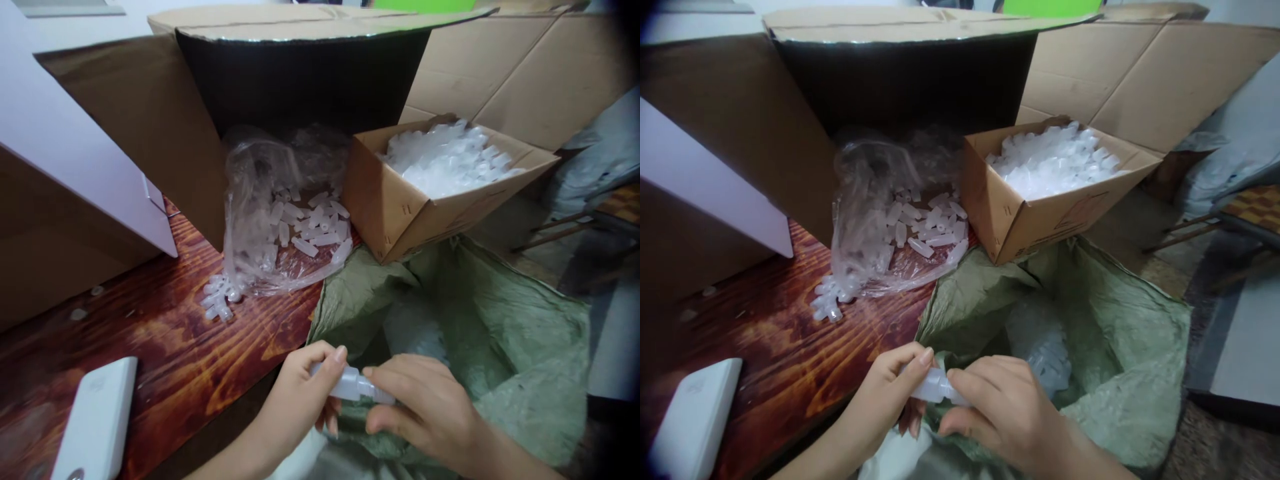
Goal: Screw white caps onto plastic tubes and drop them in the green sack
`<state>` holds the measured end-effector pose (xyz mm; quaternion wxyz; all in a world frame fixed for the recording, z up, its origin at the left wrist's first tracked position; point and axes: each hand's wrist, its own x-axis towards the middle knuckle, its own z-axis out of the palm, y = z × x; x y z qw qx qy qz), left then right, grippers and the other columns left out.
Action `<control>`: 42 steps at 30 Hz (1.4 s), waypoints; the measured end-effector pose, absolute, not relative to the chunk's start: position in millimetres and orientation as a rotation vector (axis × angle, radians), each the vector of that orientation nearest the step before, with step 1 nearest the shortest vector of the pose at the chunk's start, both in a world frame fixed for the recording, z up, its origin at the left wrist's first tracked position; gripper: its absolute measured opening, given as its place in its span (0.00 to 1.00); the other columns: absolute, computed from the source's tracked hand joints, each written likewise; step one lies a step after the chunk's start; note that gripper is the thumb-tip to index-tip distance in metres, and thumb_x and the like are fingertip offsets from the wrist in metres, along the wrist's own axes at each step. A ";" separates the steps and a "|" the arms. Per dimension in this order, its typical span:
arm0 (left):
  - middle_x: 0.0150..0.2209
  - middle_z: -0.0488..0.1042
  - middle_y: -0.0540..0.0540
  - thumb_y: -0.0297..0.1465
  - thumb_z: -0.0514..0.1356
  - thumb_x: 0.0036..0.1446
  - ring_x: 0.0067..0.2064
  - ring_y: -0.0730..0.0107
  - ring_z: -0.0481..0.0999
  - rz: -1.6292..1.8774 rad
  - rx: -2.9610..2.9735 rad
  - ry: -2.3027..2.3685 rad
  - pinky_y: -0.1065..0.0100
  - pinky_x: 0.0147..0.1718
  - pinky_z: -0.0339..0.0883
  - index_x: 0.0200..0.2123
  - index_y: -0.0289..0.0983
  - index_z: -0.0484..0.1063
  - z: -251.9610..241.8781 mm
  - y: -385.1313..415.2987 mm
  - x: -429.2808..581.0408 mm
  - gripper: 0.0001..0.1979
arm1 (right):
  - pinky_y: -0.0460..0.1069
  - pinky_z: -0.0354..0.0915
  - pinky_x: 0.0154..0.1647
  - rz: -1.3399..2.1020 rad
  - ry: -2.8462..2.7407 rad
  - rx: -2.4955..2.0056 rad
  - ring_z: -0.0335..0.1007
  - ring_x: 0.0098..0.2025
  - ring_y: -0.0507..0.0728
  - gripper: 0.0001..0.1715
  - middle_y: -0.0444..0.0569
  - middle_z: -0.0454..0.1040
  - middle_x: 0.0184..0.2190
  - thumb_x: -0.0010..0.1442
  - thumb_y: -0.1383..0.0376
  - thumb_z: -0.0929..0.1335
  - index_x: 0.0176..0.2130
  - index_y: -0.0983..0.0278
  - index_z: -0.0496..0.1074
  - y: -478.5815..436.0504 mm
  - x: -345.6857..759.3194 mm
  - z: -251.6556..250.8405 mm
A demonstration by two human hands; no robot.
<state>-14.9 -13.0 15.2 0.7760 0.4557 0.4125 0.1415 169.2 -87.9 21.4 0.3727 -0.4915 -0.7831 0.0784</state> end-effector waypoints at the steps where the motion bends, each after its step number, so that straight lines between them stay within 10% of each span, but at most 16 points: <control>1: 0.14 0.64 0.55 0.56 0.57 0.55 0.12 0.81 0.62 0.300 0.963 0.903 0.82 0.09 0.49 0.28 0.35 0.65 14.4 -13.6 -15.2 0.27 | 0.46 0.67 0.35 0.169 -2.023 -1.262 0.73 0.31 0.51 0.18 0.45 0.76 0.30 0.67 0.53 0.64 0.46 0.65 0.67 -89.4 168.8 21.3; 6: 0.12 0.61 0.56 0.57 0.57 0.54 0.09 0.83 0.55 0.206 0.841 0.898 0.82 0.07 0.46 0.25 0.36 0.63 12.6 -14.4 -16.3 0.28 | 0.44 0.66 0.46 0.125 -2.053 -1.216 0.75 0.41 0.49 0.11 0.48 0.79 0.38 0.69 0.62 0.65 0.48 0.66 0.69 -93.2 166.4 23.1; 11: 0.12 0.60 0.56 0.57 0.56 0.55 0.09 0.82 0.51 0.166 0.863 0.935 0.79 0.07 0.45 0.24 0.37 0.62 12.5 -16.0 -17.1 0.28 | 0.45 0.66 0.36 0.072 -2.102 -1.200 0.76 0.34 0.49 0.06 0.47 0.80 0.38 0.70 0.66 0.63 0.44 0.65 0.68 -89.0 160.2 27.1; 17: 0.16 0.56 0.54 0.52 0.50 0.62 0.18 0.80 0.56 0.392 1.437 0.990 0.75 0.17 0.47 0.21 0.36 0.60 12.1 -17.7 -20.2 0.28 | 0.45 0.58 0.21 0.744 -1.915 -1.551 0.67 0.20 0.49 0.33 0.40 0.68 0.19 0.70 0.45 0.52 0.30 0.62 0.68 -87.5 158.7 26.8; 22: 0.18 0.50 0.54 0.50 0.50 0.62 0.22 0.78 0.51 0.431 1.562 0.956 0.72 0.22 0.45 0.18 0.36 0.54 15.2 -9.8 -23.9 0.28 | 0.47 0.61 0.23 0.156 -2.248 -1.278 0.68 0.20 0.53 0.33 0.42 0.71 0.21 0.68 0.44 0.53 0.59 0.62 0.62 -95.9 177.4 27.6; 27: 0.18 0.53 0.54 0.51 0.50 0.62 0.23 0.77 0.54 0.342 1.528 0.910 0.72 0.23 0.47 0.19 0.36 0.57 18.1 -5.9 -22.1 0.28 | 0.46 0.65 0.26 0.444 -2.316 -1.634 0.75 0.27 0.55 0.30 0.47 0.79 0.32 0.65 0.49 0.65 0.58 0.63 0.64 -103.6 197.8 25.5; 42: 0.15 0.54 0.54 0.56 0.51 0.58 0.18 0.77 0.54 0.234 1.330 0.940 0.72 0.18 0.47 0.20 0.38 0.57 24.0 -12.7 2.0 0.29 | 0.50 0.60 0.22 -0.165 -2.270 -1.352 0.67 0.21 0.55 0.17 0.44 0.71 0.21 0.72 0.59 0.55 0.44 0.66 0.65 -97.8 173.6 48.0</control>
